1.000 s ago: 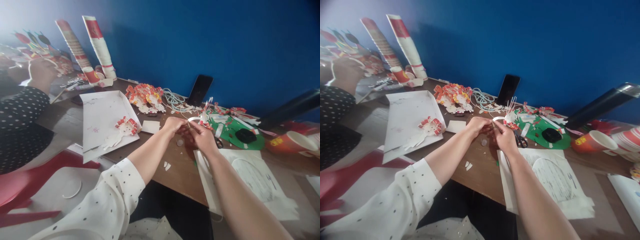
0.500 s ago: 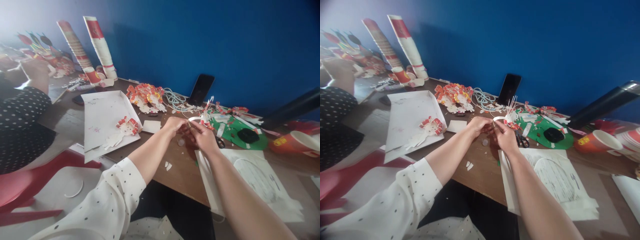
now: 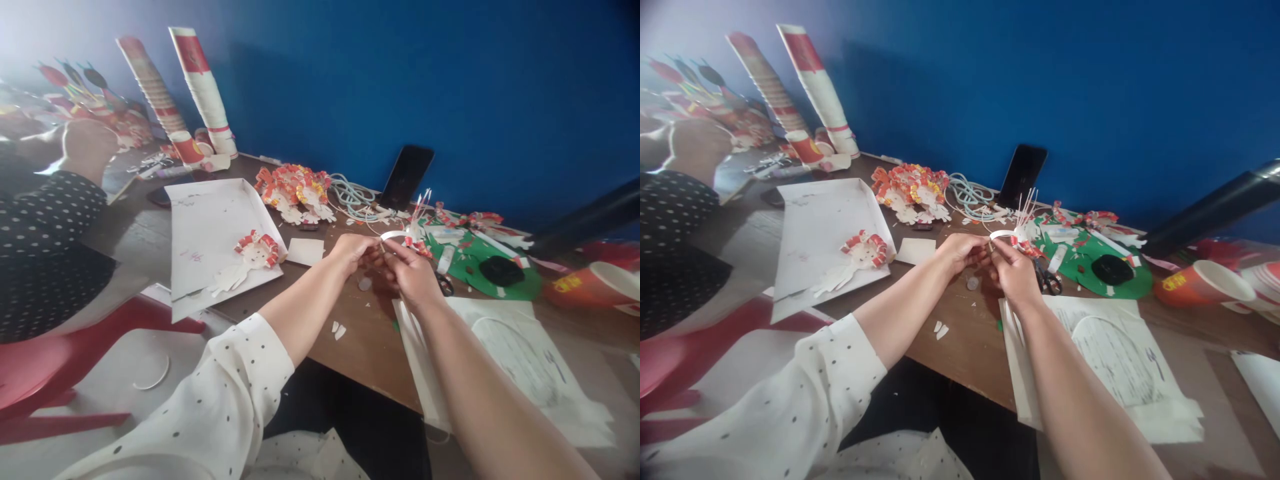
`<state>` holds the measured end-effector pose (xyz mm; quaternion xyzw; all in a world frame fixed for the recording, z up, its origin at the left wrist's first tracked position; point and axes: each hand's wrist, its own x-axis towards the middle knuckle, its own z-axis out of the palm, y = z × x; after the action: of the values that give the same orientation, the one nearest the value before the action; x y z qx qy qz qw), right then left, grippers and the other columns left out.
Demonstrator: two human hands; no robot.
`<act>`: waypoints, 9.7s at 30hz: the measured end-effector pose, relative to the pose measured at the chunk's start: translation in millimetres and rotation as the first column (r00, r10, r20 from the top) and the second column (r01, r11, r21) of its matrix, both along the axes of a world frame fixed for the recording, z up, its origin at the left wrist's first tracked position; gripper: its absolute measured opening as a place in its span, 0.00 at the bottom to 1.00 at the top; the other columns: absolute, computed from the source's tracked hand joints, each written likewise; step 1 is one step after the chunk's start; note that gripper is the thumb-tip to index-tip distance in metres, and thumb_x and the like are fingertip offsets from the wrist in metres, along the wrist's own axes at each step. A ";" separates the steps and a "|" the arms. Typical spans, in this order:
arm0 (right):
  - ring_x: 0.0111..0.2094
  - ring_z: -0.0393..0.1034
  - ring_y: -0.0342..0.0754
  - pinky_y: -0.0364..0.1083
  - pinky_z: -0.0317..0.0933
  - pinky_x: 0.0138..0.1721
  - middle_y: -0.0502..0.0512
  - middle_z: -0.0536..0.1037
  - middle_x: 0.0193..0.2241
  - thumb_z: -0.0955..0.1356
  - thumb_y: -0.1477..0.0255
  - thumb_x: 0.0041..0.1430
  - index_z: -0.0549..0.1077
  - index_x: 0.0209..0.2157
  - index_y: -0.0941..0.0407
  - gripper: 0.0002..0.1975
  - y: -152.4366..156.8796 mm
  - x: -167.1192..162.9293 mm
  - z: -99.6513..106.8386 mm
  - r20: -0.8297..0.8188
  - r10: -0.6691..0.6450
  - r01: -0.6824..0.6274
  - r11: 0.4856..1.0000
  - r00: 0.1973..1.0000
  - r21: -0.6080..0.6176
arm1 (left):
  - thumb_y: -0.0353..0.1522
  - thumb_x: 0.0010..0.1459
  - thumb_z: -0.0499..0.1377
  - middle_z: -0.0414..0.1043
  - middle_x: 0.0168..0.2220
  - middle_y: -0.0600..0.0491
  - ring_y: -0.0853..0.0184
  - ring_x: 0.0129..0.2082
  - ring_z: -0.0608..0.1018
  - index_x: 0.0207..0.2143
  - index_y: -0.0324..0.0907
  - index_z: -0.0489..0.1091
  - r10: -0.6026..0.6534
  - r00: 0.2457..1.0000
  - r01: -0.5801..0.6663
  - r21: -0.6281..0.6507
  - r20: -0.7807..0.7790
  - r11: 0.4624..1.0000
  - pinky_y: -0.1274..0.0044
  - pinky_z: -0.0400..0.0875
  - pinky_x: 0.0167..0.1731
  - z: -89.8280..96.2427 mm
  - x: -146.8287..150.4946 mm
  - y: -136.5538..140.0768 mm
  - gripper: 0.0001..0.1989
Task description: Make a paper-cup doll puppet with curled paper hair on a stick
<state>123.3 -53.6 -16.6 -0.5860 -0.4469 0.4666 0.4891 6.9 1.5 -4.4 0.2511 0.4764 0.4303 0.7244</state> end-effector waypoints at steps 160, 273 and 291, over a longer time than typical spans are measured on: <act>0.17 0.66 0.45 0.43 0.60 0.20 0.49 0.75 0.17 0.71 0.65 0.48 0.82 0.41 0.56 0.19 6.0 -6.9 -3.6 0.244 -0.235 0.209 0.969 0.941 0.130 | 0.29 0.53 0.63 0.69 0.20 0.54 0.78 0.13 0.59 0.31 0.36 0.78 -0.124 0.952 0.167 0.139 -0.279 0.976 0.79 0.49 0.16 -9.4 -6.8 7.2 0.04; 0.15 0.58 0.38 0.40 0.48 0.16 0.46 0.71 0.17 0.76 0.62 0.42 0.76 0.53 0.58 0.34 5.3 5.0 -11.3 -0.107 -0.089 0.078 0.991 0.990 -0.108 | 0.31 0.52 0.68 0.65 0.17 0.57 0.80 0.13 0.59 0.26 0.35 0.74 -0.147 0.988 0.146 -0.016 -0.039 0.989 0.82 0.50 0.15 -7.4 -2.1 0.1 0.08; 0.20 0.63 0.39 0.37 0.49 0.16 0.49 0.73 0.22 0.75 0.71 0.41 0.74 0.39 0.59 0.21 7.6 -6.3 -4.9 -0.300 -0.078 0.044 0.992 0.951 -0.120 | 0.25 0.57 0.61 0.59 0.14 0.59 0.80 0.12 0.57 0.21 0.35 0.68 -0.119 0.993 0.117 -0.071 -0.025 0.991 0.82 0.50 0.15 -1.0 -2.2 -0.1 0.11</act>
<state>117.0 -46.0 -21.5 -0.5473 -0.3212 0.5599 0.5327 4.7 1.4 -5.5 0.2599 0.4860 0.3661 0.7498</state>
